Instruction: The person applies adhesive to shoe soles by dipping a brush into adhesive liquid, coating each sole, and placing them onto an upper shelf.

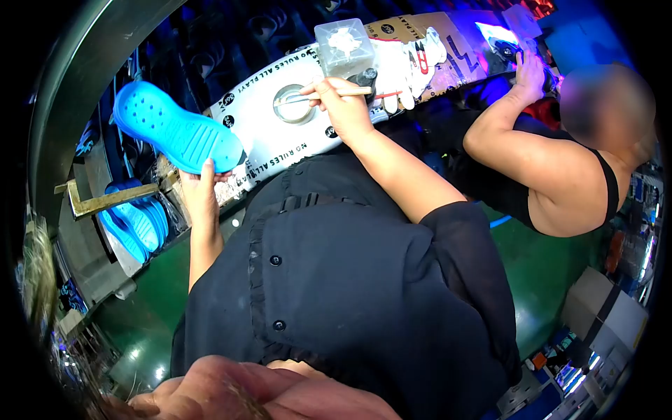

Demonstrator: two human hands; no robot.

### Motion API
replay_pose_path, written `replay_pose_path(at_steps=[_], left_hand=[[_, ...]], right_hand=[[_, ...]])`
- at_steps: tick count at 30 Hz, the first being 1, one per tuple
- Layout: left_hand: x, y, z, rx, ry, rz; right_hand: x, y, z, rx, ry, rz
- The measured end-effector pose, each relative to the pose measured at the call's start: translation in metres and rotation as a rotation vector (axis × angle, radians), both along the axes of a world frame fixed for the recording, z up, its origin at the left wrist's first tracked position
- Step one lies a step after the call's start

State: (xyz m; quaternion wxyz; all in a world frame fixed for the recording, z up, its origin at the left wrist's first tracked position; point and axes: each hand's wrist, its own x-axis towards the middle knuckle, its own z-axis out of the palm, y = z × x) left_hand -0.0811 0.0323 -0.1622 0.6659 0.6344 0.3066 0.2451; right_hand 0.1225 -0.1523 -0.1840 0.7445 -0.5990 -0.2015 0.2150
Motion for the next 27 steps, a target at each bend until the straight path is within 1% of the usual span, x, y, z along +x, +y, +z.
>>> replay_pose_path(at_steps=[1, 3, 4, 5, 7, 8, 9, 11, 12, 14, 15, 17, 20, 24, 26, 27], left_hand=[[0.003, -0.002, 0.002, 0.003, 0.0, 0.009], [0.009, -0.008, 0.008, 0.154, -0.037, -0.018], [0.013, -0.014, 0.016, 0.157, -0.025, 0.02], [0.014, -0.015, 0.013, 0.159, -0.024, 0.022], [0.019, -0.017, 0.007, 0.34, -0.087, 0.031], [0.02, -0.024, 0.014, 0.304, -0.122, 0.035], [0.022, -0.027, 0.018, 0.304, -0.121, 0.034], [0.023, -0.031, 0.022, 0.406, -0.148, 0.023], [0.022, -0.032, 0.024, 0.407, -0.146, 0.022], [0.021, -0.034, 0.026, 0.449, -0.148, -0.012], [0.021, -0.034, 0.025, 0.451, -0.149, -0.012], [0.02, -0.035, 0.025, 0.497, -0.172, -0.009], [0.019, -0.036, 0.027, 0.496, -0.169, -0.02], [0.018, -0.034, 0.024, 0.491, -0.181, -0.006], [0.018, -0.032, 0.021, 0.581, -0.167, -0.016], [0.018, -0.032, 0.021, 0.578, -0.165, -0.016]], right_hand=[[-0.002, -0.001, 0.003, 0.003, 0.0, 0.009], [-0.01, -0.005, 0.016, 0.104, 0.062, 0.043], [-0.013, -0.006, 0.021, 0.121, 0.046, 0.073], [-0.017, -0.007, 0.025, 0.123, 0.047, 0.075], [-0.025, -0.009, 0.036, 0.091, -0.092, 0.189], [-0.031, -0.011, 0.048, 0.044, -0.164, 0.203], [-0.034, -0.011, 0.055, 0.01, -0.308, 0.216], [-0.036, -0.006, 0.05, 0.039, -0.539, 0.196], [-0.038, -0.003, 0.049, 0.041, -0.537, 0.195], [-0.041, 0.001, 0.05, 0.05, -0.64, 0.112], [-0.042, 0.002, 0.05, 0.052, -0.641, 0.111], [-0.043, 0.002, 0.054, 0.002, -0.778, 0.137], [-0.044, 0.002, 0.055, 0.009, -0.811, 0.113], [-0.04, -0.003, 0.056, -0.026, -0.812, 0.145], [-0.039, -0.002, 0.055, 0.006, -0.896, 0.122], [-0.039, -0.002, 0.057, 0.002, -0.894, 0.123]])
